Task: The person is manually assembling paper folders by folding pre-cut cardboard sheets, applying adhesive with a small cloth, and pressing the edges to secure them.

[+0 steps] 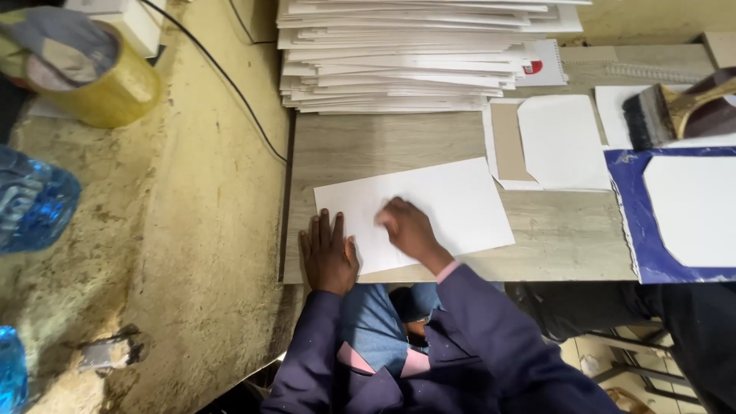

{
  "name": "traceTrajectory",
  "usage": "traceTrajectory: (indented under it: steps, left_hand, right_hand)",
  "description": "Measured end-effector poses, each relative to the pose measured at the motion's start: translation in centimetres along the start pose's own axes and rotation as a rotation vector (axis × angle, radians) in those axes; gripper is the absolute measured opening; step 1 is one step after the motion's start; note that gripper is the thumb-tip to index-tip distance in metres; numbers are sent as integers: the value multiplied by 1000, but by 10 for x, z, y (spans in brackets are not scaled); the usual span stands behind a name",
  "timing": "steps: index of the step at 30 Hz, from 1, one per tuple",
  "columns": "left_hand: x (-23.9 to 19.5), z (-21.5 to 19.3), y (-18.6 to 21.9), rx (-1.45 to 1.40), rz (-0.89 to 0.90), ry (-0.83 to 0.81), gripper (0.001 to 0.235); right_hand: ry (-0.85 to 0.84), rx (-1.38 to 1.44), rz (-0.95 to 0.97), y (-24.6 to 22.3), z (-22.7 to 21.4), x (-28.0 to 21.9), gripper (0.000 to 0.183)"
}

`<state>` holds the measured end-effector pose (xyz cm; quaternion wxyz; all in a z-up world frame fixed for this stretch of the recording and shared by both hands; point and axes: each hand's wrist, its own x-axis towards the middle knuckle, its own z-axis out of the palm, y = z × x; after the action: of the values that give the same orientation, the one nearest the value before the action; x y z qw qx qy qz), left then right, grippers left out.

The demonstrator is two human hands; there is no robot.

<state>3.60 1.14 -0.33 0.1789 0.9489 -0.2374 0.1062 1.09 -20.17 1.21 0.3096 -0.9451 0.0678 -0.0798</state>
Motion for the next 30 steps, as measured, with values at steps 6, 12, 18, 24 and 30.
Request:
traceTrajectory:
  steps: [6,12,18,24,30]
  left_hand:
    - [-2,-1,0,12,55,150,56]
    - [-4,21,-8,-10,44,169,58]
    - [-49,-69,101,-659,105,68,77]
    - [-78,-70,73,-891,-26,142,36]
    - [-90,-118,12,-976,-493,337,36]
  right_hand:
    - [337,-178,596,210,-104,-55,18]
    - [370,-200,539,212,-121,-115,16]
    - [236,883,397,92,-62,-153,26]
    - [-580,1154,-121,-18,-55,-124,88]
    - [-46,-211,-370,-11,11,-87,103]
